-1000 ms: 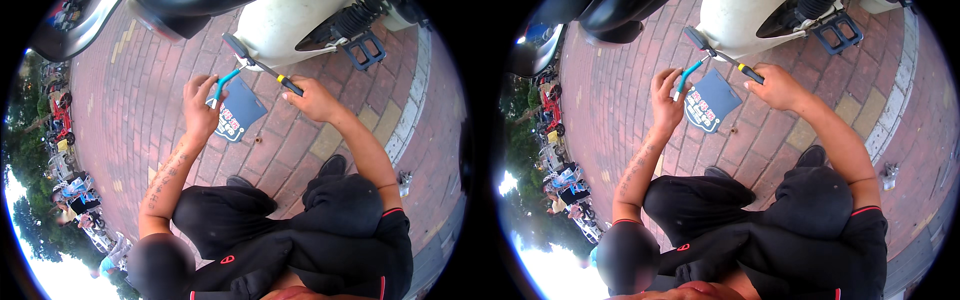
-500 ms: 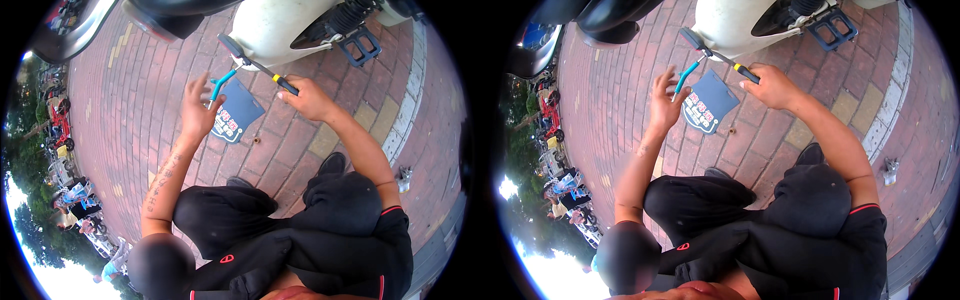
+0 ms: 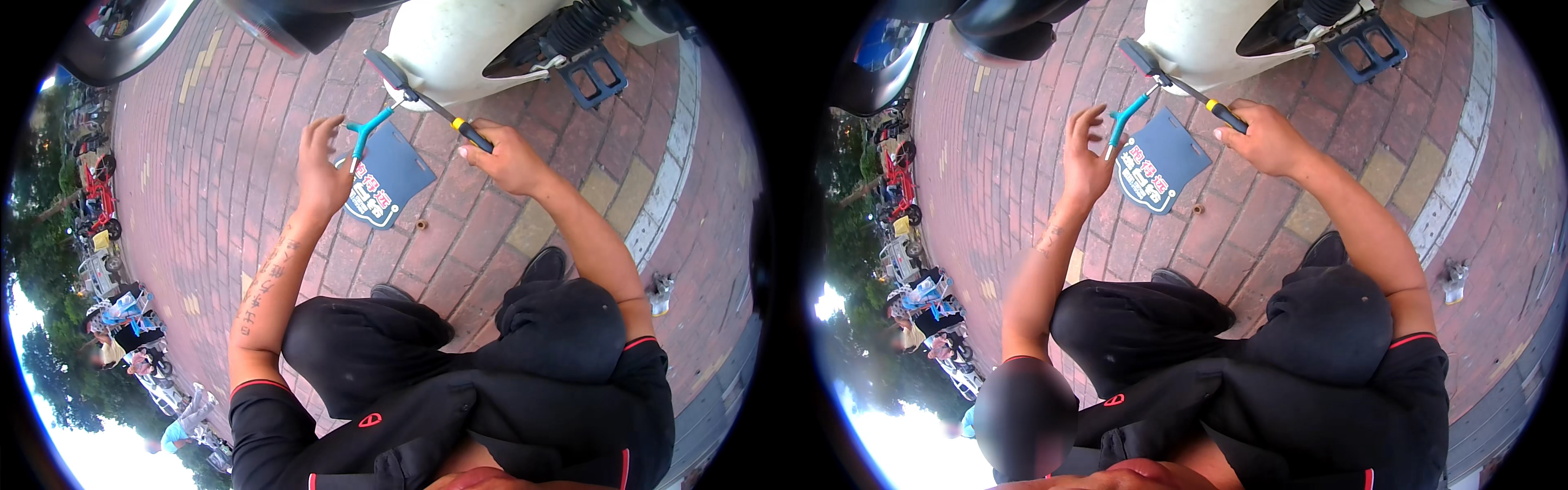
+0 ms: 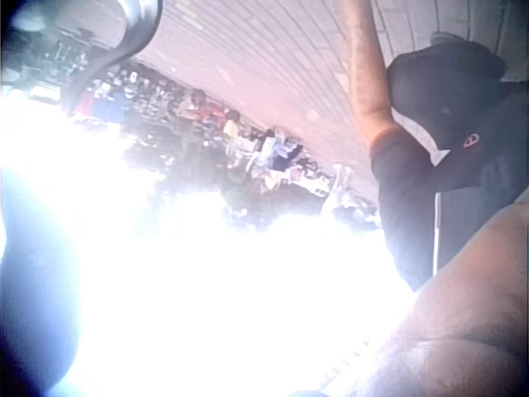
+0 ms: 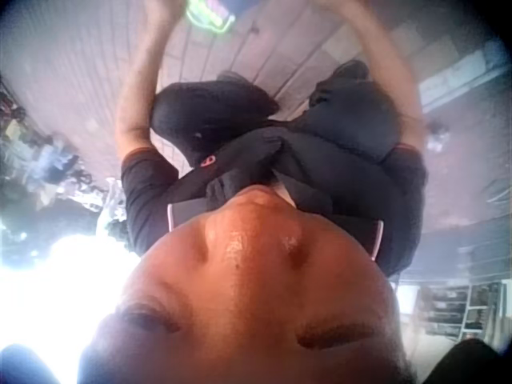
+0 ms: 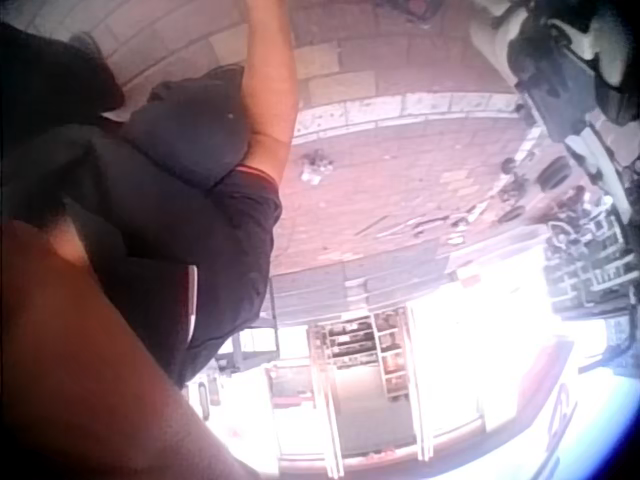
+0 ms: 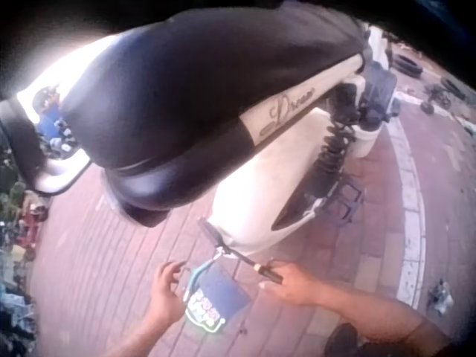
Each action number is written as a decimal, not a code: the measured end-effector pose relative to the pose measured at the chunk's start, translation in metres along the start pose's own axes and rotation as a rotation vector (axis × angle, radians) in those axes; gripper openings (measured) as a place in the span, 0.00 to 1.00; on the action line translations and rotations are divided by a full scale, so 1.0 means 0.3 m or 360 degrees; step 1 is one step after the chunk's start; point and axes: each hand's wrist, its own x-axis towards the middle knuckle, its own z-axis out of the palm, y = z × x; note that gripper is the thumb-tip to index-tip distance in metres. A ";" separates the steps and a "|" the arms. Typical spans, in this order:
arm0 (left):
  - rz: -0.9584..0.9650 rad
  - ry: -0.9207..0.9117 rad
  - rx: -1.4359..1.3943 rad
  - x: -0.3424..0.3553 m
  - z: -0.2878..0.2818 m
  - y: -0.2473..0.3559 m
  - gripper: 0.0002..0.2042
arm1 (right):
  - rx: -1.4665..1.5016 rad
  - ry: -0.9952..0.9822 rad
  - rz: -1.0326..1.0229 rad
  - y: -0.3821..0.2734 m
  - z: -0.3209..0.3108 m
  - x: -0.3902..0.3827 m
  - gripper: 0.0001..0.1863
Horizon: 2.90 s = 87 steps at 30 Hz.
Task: The person squats on a paved sidewalk and uses a blue T-handle wrench and yellow pliers to remove a bolt from the rear fender of a white scooter. They then use the wrench to tighten a bolt on a black rectangular plate before attaching the plate to the scooter's rear fender.
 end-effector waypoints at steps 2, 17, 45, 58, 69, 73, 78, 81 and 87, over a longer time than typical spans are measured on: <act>-0.0205 -0.0118 -0.0258 0.005 -0.007 0.026 0.22 | 0.0000 -0.0011 0.0010 -0.003 0.001 -0.001 0.15; -0.0372 -0.0297 -0.0328 -0.009 -0.030 0.073 0.14 | 0.0057 0.0046 -0.0069 0.004 0.015 -0.005 0.16; -0.0595 -0.0034 -0.0318 -0.029 0.048 -0.011 0.13 | 0.0056 0.0078 -0.0160 0.028 0.024 -0.007 0.15; -0.1652 -0.0591 -0.1799 0.004 0.041 0.015 0.19 | 0.0018 0.0126 -0.0247 0.054 0.036 -0.004 0.15; -0.0742 -0.0455 -0.0873 -0.039 0.020 0.070 0.12 | 0.0024 0.0091 -0.0186 0.042 0.037 -0.015 0.12; -0.0739 -0.0518 -0.0774 -0.022 0.006 0.048 0.15 | 0.0064 0.0094 -0.0220 0.063 0.046 -0.009 0.12; -0.1461 -0.0625 -0.2004 0.008 0.009 0.007 0.17 | -0.0005 0.0105 -0.0194 0.057 0.053 -0.013 0.14; -0.1534 -0.0540 -0.1861 0.002 0.031 0.030 0.17 | -0.0007 0.0120 -0.0200 0.056 0.052 -0.017 0.14; -0.1565 -0.0365 -0.1679 -0.011 0.043 0.053 0.14 | -0.0079 0.0221 -0.0314 0.071 0.062 -0.014 0.13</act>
